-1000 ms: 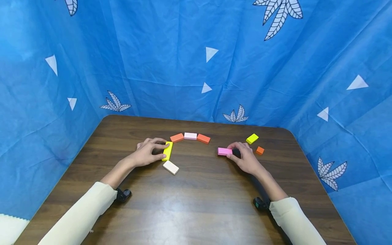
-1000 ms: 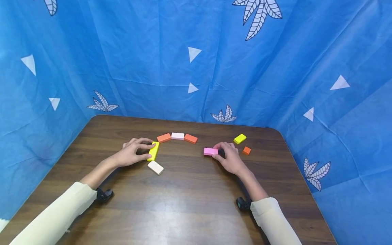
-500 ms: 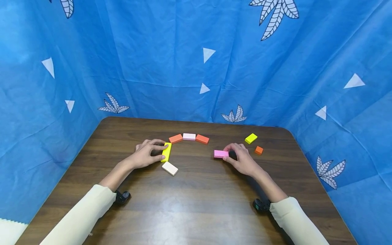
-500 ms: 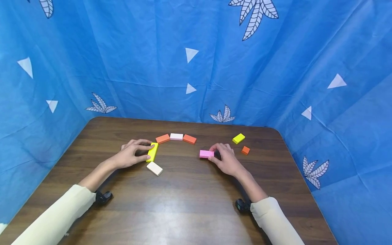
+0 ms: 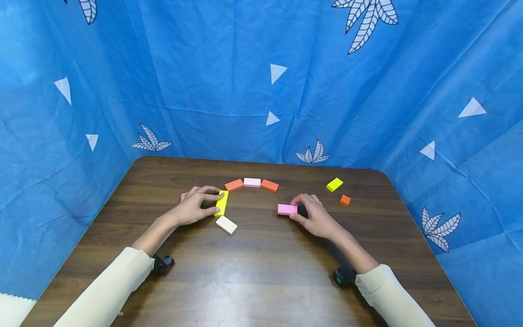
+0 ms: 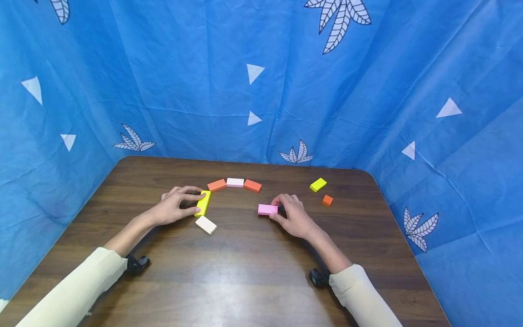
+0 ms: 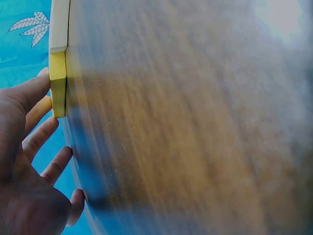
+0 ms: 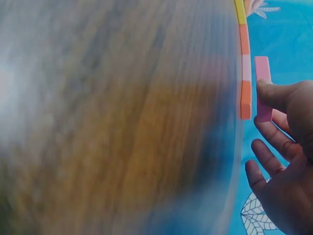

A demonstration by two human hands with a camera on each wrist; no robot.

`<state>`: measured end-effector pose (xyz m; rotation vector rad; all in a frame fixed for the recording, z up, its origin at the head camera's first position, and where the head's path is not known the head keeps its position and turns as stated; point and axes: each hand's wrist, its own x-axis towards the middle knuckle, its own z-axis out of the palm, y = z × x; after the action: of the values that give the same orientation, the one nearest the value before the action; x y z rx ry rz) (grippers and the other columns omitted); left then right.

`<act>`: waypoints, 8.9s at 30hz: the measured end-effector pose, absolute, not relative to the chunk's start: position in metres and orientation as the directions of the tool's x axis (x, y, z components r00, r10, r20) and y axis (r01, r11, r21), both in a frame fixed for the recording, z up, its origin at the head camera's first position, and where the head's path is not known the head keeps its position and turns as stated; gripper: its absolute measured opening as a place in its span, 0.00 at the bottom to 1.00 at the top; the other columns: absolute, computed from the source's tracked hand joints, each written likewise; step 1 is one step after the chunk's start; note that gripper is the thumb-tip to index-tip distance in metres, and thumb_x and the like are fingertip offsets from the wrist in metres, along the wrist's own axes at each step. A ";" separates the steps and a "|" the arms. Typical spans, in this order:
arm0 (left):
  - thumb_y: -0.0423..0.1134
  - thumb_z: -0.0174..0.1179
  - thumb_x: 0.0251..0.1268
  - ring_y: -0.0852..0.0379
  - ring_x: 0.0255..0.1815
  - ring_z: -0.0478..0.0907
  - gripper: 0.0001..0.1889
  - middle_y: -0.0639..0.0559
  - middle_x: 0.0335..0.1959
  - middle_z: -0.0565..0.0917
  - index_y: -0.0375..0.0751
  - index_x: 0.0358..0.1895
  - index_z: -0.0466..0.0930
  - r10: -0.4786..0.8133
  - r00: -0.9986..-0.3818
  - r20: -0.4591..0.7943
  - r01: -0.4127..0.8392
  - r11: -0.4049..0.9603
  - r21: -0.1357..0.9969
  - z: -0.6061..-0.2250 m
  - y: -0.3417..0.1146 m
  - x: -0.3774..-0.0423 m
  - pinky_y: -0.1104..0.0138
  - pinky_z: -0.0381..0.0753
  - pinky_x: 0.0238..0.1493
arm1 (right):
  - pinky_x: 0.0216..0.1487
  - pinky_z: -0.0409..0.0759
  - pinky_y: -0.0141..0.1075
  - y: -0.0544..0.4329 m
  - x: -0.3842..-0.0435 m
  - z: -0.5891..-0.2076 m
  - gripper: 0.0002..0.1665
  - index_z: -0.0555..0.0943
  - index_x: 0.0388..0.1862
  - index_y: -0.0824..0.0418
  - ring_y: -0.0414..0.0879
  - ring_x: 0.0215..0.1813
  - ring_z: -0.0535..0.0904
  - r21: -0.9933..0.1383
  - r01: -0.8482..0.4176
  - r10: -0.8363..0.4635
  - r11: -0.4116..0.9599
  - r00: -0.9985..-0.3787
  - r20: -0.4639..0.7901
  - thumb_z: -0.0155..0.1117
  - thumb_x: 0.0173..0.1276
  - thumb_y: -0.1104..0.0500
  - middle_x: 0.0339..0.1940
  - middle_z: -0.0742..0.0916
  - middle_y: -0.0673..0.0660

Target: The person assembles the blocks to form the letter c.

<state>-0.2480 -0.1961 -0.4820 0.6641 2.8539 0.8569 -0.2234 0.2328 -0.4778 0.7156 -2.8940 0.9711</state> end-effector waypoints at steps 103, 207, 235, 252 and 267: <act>0.50 0.70 0.74 0.39 0.73 0.67 0.28 0.48 0.80 0.74 0.53 0.74 0.81 0.436 -0.899 0.037 0.385 0.747 0.542 -0.481 -0.197 -0.247 0.28 0.53 0.68 | 0.64 0.69 0.45 0.136 -0.197 -0.477 0.18 0.79 0.53 0.51 0.47 0.56 0.73 -0.552 -0.556 -0.644 0.621 -0.764 0.045 0.77 0.73 0.50 0.49 0.84 0.47; 0.50 0.71 0.73 0.39 0.73 0.67 0.28 0.48 0.80 0.74 0.52 0.74 0.82 0.429 -0.903 0.038 0.377 0.746 0.549 -0.482 -0.195 -0.248 0.27 0.51 0.69 | 0.63 0.74 0.58 0.304 -0.251 -0.482 0.11 0.86 0.52 0.58 0.61 0.61 0.76 -0.570 -0.288 -0.244 0.770 -0.958 0.153 0.71 0.78 0.53 0.53 0.89 0.61; 0.50 0.71 0.73 0.41 0.72 0.68 0.28 0.49 0.79 0.75 0.53 0.74 0.81 0.423 -0.905 0.042 0.375 0.746 0.550 -0.482 -0.196 -0.247 0.28 0.52 0.70 | 0.73 0.55 0.72 0.349 -0.285 -0.481 0.28 0.73 0.78 0.65 0.76 0.77 0.59 -0.554 -0.100 -0.067 0.826 -0.995 0.080 0.54 0.80 0.68 0.83 0.68 0.73; 0.51 0.71 0.73 0.41 0.72 0.68 0.28 0.49 0.79 0.75 0.53 0.74 0.81 0.431 -0.902 0.042 0.379 0.739 0.558 -0.483 -0.198 -0.247 0.28 0.51 0.70 | 0.70 0.58 0.73 0.347 -0.294 -0.477 0.33 0.69 0.83 0.60 0.78 0.77 0.57 -0.494 -0.050 -0.053 0.868 -0.999 0.008 0.56 0.81 0.63 0.86 0.65 0.71; 0.50 0.71 0.73 0.41 0.72 0.68 0.28 0.49 0.79 0.75 0.53 0.74 0.81 0.424 -0.905 0.041 0.373 0.742 0.558 -0.482 -0.196 -0.246 0.28 0.51 0.70 | 0.67 0.62 0.68 0.347 -0.289 -0.480 0.25 0.76 0.74 0.66 0.72 0.68 0.65 -0.517 -0.031 -0.007 0.856 -0.999 0.049 0.61 0.82 0.62 0.76 0.74 0.74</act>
<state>-0.2465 -0.1961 -0.4817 0.6527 2.8483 0.8834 -0.2895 0.3475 -0.4796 0.0310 -2.9827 0.8319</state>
